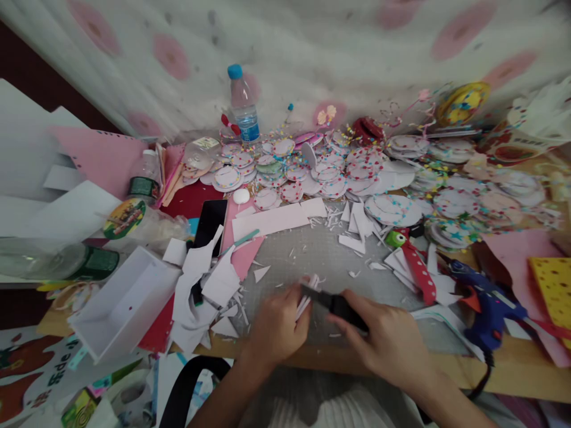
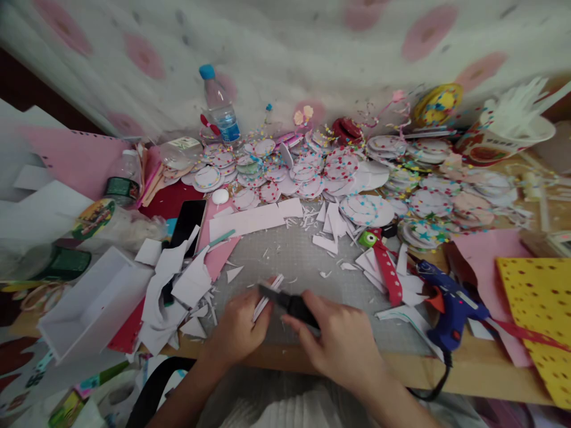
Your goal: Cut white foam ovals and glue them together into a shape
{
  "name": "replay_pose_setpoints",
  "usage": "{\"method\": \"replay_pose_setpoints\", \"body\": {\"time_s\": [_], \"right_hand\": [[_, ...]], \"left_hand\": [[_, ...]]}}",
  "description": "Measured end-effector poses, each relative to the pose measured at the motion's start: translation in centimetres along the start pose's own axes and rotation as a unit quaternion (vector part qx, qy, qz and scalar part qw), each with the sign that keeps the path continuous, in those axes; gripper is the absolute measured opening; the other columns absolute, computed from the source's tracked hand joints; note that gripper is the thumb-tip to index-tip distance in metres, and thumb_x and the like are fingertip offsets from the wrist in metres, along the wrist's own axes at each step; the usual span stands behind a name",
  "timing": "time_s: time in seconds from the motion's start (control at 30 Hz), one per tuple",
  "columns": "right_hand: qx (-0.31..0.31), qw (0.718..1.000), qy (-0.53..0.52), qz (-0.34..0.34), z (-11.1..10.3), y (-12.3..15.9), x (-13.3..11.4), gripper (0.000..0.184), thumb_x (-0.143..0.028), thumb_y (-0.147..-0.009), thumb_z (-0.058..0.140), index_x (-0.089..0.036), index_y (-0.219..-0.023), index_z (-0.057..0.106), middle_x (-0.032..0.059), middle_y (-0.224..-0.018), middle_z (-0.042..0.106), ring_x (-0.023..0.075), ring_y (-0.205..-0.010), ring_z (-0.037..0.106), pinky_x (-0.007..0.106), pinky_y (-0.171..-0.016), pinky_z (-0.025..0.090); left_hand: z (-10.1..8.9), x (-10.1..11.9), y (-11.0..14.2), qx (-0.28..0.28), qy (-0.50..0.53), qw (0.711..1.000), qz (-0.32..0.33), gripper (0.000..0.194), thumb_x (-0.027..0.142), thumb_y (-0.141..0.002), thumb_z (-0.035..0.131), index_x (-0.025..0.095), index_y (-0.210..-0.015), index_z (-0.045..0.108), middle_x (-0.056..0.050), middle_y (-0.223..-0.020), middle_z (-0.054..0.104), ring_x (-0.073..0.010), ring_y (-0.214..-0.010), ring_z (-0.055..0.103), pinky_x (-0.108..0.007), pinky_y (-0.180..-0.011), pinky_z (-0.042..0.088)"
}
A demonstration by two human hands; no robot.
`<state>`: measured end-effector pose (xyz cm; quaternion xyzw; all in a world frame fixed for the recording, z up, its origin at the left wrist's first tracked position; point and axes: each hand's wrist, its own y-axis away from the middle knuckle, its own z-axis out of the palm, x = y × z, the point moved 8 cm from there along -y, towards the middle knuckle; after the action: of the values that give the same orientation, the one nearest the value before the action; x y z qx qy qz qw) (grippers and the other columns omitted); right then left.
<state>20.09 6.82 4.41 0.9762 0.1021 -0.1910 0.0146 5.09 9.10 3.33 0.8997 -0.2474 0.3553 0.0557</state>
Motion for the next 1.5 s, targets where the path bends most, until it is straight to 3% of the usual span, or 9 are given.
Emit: {"method": "replay_pose_setpoints", "body": {"time_s": [0.1, 0.2, 0.47, 0.67, 0.77, 0.9, 1.0, 1.3, 1.5], "right_hand": [[0.054, 0.990, 0.069, 0.114, -0.8, 0.4, 4.1, 0.049, -0.064, -0.092, 0.031, -0.023, -0.082, 0.055, 0.0002, -0.044, 0.059, 0.0236, -0.039, 0.062, 0.025, -0.039, 0.025], [0.046, 0.989, 0.038, 0.134, -0.9, 0.9, 5.3, 0.051, -0.067, -0.091, 0.031, -0.023, -0.082, 0.055, -0.0003, -0.043, 0.058, 0.0240, -0.041, 0.063, 0.025, -0.040, 0.029], [-0.098, 0.987, -0.124, 0.010, 0.7, 0.9, -2.2, 0.034, -0.052, -0.096, 0.039, -0.023, -0.079, 0.049, -0.0011, -0.058, 0.064, 0.0166, -0.049, 0.063, 0.025, -0.046, 0.029], [-0.108, 0.988, -0.113, -0.002, 0.9, 0.6, -3.0, 0.033, -0.050, -0.095, 0.041, -0.023, -0.078, 0.049, -0.0005, -0.060, 0.065, 0.0172, -0.052, 0.065, 0.025, -0.046, 0.026], [-0.088, 0.993, -0.073, 0.012, 1.1, 0.6, -1.6, 0.036, -0.053, -0.095, 0.038, -0.023, -0.080, 0.053, 0.0005, -0.058, 0.066, 0.0193, -0.051, 0.066, 0.025, -0.045, 0.027], [-0.024, 0.988, 0.049, 0.142, 0.9, 0.8, 3.7, 0.050, -0.063, -0.093, 0.031, -0.022, -0.091, 0.060, 0.0040, -0.051, 0.065, 0.0276, -0.046, 0.066, 0.026, -0.042, 0.025], [-0.023, 0.985, 0.037, 0.165, 1.0, 1.1, 5.6, 0.053, -0.066, -0.091, 0.030, -0.022, -0.085, 0.058, 0.0026, -0.046, 0.062, 0.0290, -0.048, 0.067, 0.026, -0.042, 0.028], [-0.104, 0.986, -0.126, 0.020, 1.1, 0.7, -2.1, 0.033, -0.050, -0.096, 0.040, -0.023, -0.078, 0.049, -0.0005, -0.058, 0.064, 0.0179, -0.050, 0.064, 0.025, -0.046, 0.027], [-0.098, 0.990, -0.102, 0.010, 1.3, 0.5, -2.4, 0.035, -0.052, -0.095, 0.040, -0.023, -0.078, 0.049, -0.0005, -0.058, 0.065, 0.0191, -0.052, 0.066, 0.025, -0.046, 0.027]], "left_hand": [[-0.7, -0.3, 0.6, 0.046, 0.017, 0.999, -0.002, 0.035, 0.023, -0.093, 0.045, 0.013, -0.125, 0.057, -0.012, -0.106, 0.073, -0.0237, -0.093, 0.071, -0.033, -0.081, 0.058], [-1.1, -0.6, 0.9, 0.069, 0.024, 0.997, -0.009, 0.031, 0.023, -0.094, 0.046, 0.013, -0.120, 0.060, -0.011, -0.105, 0.074, -0.0218, -0.094, 0.071, -0.028, -0.081, 0.057], [-0.2, -0.7, 0.8, 0.032, 0.000, 0.999, -0.001, 0.040, 0.019, -0.089, 0.044, 0.014, -0.127, 0.054, -0.012, -0.105, 0.073, -0.0240, -0.091, 0.071, -0.035, -0.080, 0.058], [-0.1, -0.5, 0.9, 0.025, -0.007, 1.000, 0.010, 0.043, 0.017, -0.088, 0.043, 0.013, -0.130, 0.052, -0.013, -0.112, 0.071, -0.0258, -0.095, 0.070, -0.038, -0.081, 0.058], [-0.2, -0.3, 1.0, 0.036, -0.014, 0.999, 0.021, 0.041, 0.016, -0.088, 0.044, 0.012, -0.128, 0.053, -0.013, -0.109, 0.072, -0.0249, -0.090, 0.071, -0.036, -0.077, 0.058], [-0.9, -0.4, 1.4, 0.081, 0.001, 0.996, 0.022, 0.036, 0.019, -0.093, 0.047, 0.013, -0.128, 0.053, -0.012, -0.110, 0.072, -0.0216, -0.096, 0.070, -0.030, -0.083, 0.056], [-1.1, -0.4, 1.5, 0.092, 0.012, 0.995, 0.023, 0.034, 0.019, -0.093, 0.047, 0.014, -0.126, 0.055, -0.011, -0.111, 0.072, -0.0201, -0.097, 0.070, -0.027, -0.084, 0.056], [-0.5, -0.6, 1.0, 0.043, -0.010, 0.999, 0.015, 0.040, 0.018, -0.090, 0.043, 0.012, -0.127, 0.054, -0.012, -0.102, 0.074, -0.0239, -0.090, 0.072, -0.034, -0.078, 0.058], [-0.6, -0.4, 1.1, 0.038, 0.001, 0.999, 0.021, 0.044, 0.014, -0.087, 0.042, 0.015, -0.129, 0.052, -0.013, -0.112, 0.071, -0.0231, -0.094, 0.070, -0.034, -0.081, 0.057]]}}
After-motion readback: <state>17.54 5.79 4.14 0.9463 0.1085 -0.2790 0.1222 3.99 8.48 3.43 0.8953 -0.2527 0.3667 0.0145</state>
